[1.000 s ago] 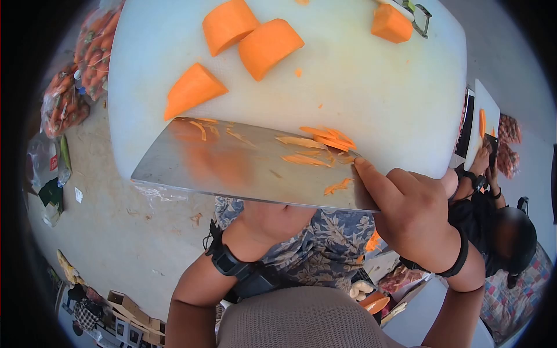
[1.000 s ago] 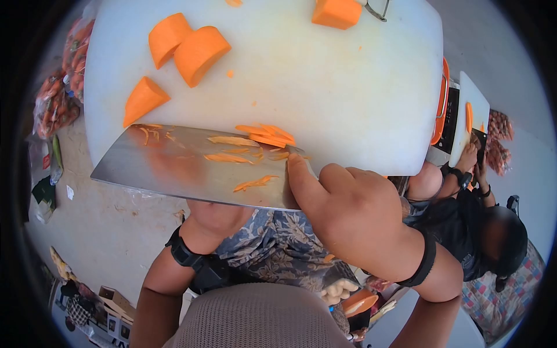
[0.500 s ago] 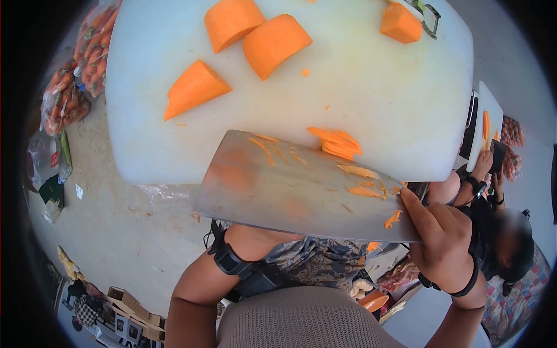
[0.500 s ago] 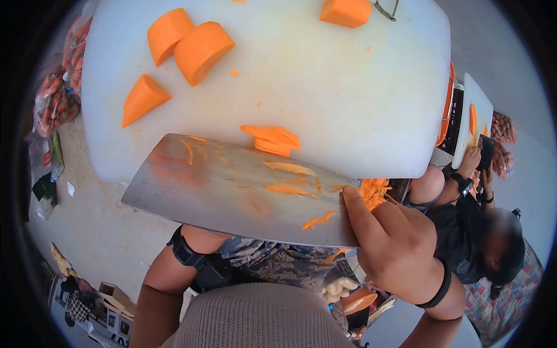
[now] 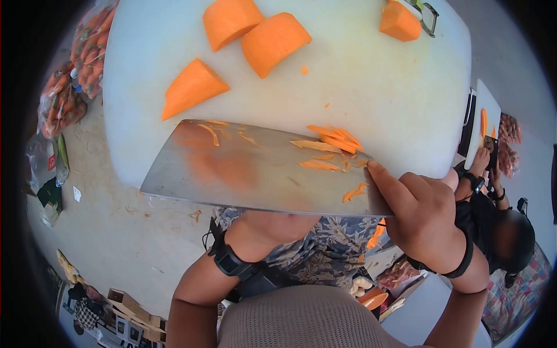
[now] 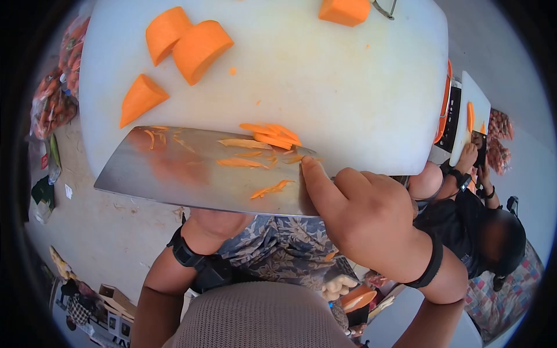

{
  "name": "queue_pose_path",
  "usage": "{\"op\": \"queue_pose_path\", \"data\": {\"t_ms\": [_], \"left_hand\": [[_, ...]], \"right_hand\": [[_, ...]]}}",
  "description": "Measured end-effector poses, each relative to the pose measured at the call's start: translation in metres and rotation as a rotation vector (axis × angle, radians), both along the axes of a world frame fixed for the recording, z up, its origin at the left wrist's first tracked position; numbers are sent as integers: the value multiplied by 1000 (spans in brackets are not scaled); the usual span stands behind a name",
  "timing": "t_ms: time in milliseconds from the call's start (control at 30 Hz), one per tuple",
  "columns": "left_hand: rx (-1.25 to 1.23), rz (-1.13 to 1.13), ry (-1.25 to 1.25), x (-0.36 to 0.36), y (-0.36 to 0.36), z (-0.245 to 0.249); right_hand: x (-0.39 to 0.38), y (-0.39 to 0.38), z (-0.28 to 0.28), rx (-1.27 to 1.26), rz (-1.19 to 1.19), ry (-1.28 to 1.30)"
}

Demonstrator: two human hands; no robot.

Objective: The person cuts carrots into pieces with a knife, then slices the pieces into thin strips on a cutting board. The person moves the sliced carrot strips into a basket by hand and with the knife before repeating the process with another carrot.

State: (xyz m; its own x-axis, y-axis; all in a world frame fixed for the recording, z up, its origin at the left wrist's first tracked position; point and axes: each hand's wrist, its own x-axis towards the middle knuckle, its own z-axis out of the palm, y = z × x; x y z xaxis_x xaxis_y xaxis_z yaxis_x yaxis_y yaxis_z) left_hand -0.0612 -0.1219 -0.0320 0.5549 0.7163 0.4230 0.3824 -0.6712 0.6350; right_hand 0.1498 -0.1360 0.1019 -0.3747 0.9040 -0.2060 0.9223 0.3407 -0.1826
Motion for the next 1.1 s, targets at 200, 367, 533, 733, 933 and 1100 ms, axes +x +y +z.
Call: {"op": "queue_pose_path", "data": {"t_ms": [200, 367, 533, 733, 933, 1100], "left_hand": [[-1029, -133, -146, -28, -19, -7], [-1218, -170, -305, -18, -24, -22], [-1292, -120, -389, -15, -28, -27], [-1327, -93, -378, -19, -31, -27], [18, -18, -15, -4, -8, -12], [-170, -12, -140, 3, -2, -5]], "right_hand": [[4, -18, 32, -146, -117, -7], [14, -33, 35, -132, -142, -29], [16, -32, 35, -130, -147, -31], [10, -28, 30, -122, -148, -62], [2, -15, 14, -90, -109, -71], [-5, -3, 2, -81, -93, -6]]}}
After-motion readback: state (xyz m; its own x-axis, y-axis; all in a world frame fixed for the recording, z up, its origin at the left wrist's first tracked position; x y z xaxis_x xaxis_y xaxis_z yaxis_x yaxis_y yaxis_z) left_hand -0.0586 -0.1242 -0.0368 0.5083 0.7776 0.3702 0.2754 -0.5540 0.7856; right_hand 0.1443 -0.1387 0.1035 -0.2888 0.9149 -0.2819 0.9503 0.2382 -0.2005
